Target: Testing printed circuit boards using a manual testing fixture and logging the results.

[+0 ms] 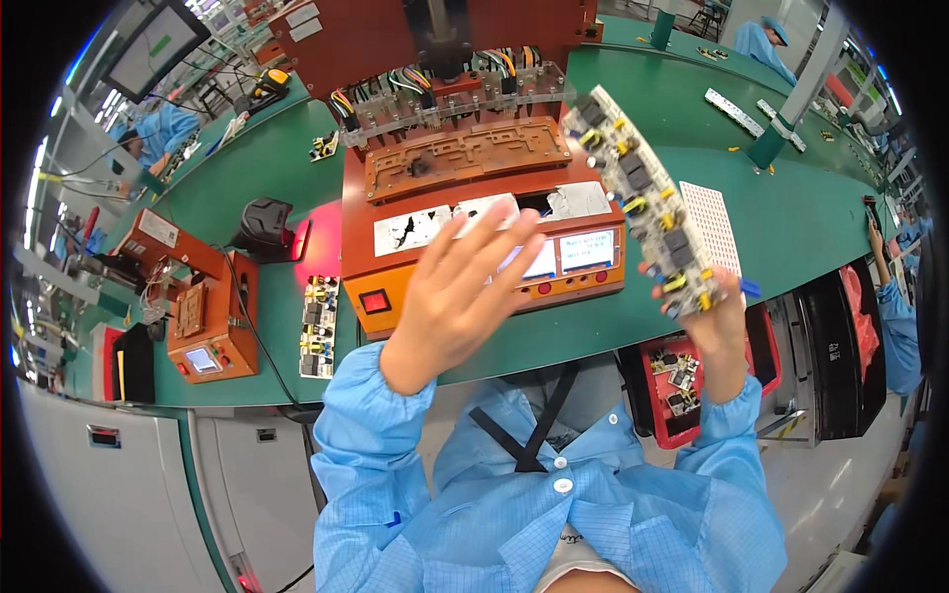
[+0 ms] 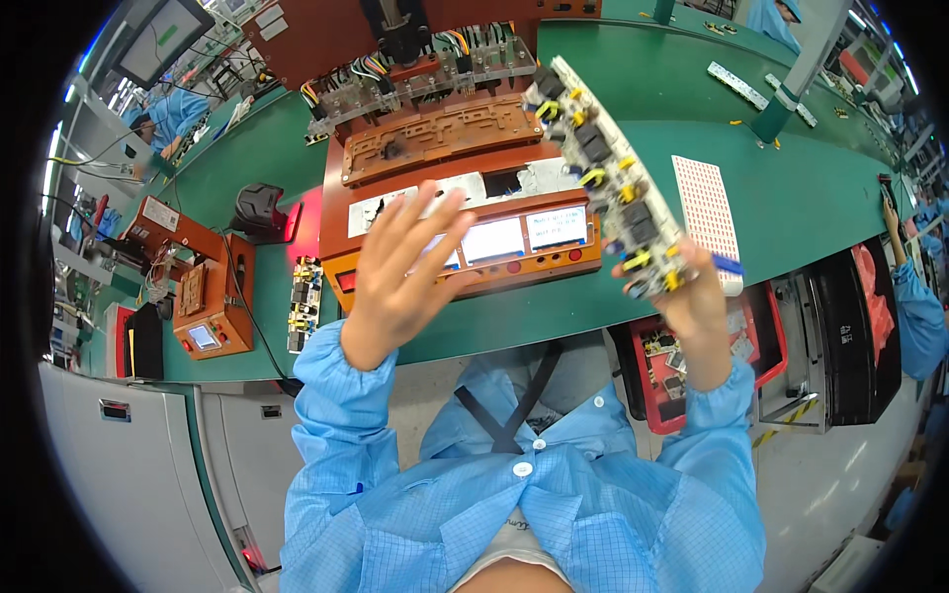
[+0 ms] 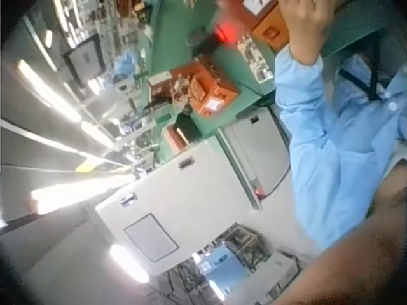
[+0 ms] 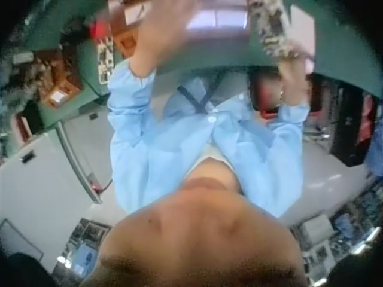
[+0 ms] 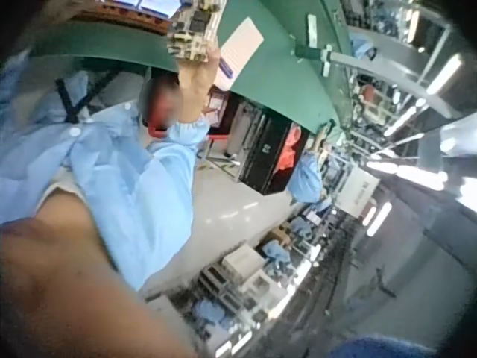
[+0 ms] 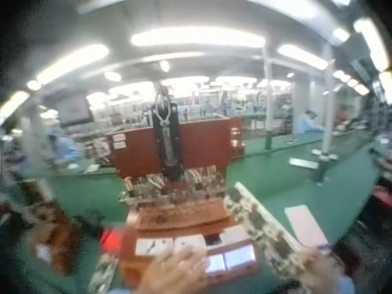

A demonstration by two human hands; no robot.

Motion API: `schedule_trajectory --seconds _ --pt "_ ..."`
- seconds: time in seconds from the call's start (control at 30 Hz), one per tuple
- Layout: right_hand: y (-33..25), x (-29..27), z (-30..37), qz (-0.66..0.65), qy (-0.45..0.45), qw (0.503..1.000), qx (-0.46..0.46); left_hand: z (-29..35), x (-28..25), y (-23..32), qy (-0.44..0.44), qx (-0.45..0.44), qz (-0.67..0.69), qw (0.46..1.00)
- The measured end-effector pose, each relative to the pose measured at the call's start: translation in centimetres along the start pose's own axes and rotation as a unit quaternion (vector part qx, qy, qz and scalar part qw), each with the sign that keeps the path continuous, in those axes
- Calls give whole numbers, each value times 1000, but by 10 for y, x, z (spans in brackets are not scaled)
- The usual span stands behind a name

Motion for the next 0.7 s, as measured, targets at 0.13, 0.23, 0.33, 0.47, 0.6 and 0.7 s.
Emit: schedule_trajectory --seconds 0.13,0.23,0.33,0.47,0.6,0.7 --pt "16 29 28 -19 -21 1000 1 -6 10 17 -51 35 -37 997" --pt "19 23 29 -41 -149 982 106 -7 9 21 -48 86 -69 993" --pt "28 18 18 -57 -190 964 178 -1 6 6 -57 108 -27 992" --pt "26 13 -37 133 -91 987 3 -11 11 -24 -88 17 16 996" --pt "15 25 -63 280 -51 938 -196 -20 23 -56 -164 -80 37 982" --pt "35 37 -66 323 -81 916 -226 -13 27 -73 -173 -110 35 978"
Point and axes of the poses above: each hand's wrist, its own z-axis away from the middle knuckle, its own x-axis out of the palm, y = z × x, the point moved 1 cm from there along -z, towards the middle knuckle, and after that the axes turned 15 degrees about -x, right-handed, at the moved point
